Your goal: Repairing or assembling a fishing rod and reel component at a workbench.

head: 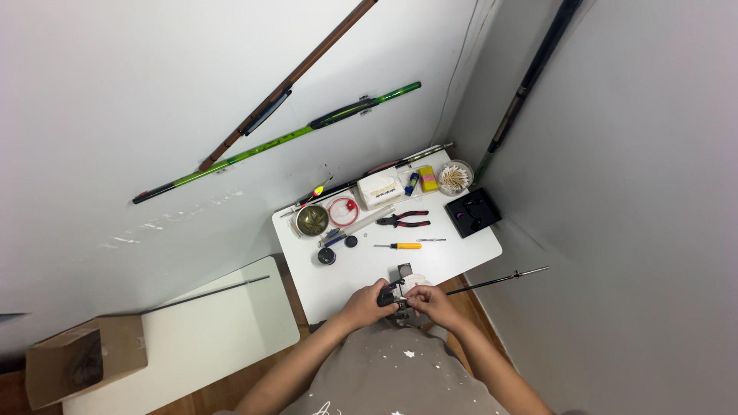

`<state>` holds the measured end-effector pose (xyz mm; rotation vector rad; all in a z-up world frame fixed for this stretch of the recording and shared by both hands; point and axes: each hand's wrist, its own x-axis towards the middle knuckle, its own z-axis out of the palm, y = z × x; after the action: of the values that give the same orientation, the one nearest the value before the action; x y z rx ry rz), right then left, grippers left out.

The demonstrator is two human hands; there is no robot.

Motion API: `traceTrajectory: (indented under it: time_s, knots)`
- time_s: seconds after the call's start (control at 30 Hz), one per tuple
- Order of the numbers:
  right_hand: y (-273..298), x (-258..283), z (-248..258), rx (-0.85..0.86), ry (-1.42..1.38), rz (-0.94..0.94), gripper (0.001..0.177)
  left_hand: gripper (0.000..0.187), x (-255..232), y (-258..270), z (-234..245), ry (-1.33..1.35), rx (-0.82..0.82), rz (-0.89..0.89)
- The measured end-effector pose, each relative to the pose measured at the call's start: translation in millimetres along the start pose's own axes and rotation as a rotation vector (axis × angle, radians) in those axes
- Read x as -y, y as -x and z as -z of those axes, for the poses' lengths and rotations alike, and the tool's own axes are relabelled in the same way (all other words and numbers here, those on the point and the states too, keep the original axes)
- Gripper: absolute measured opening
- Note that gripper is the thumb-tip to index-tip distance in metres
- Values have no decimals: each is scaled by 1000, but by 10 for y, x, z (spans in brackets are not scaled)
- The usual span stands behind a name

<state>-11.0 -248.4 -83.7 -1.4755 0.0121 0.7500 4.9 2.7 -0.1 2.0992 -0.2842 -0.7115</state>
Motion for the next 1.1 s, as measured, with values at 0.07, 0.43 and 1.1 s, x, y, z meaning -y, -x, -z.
traceTrajectory:
  time_s: [0.07,0.43,1.1]
  knots:
    - [-1,1,2,7,9,-5,13,54,12,3,-10,-6,-3,4]
    - [6,175,-114,36,129,38,11,55,96,-33,-31,-30,-18,-29]
    - [39,160,-121,80,-30,-139,13,57,69,-38,3,-43,29,-4]
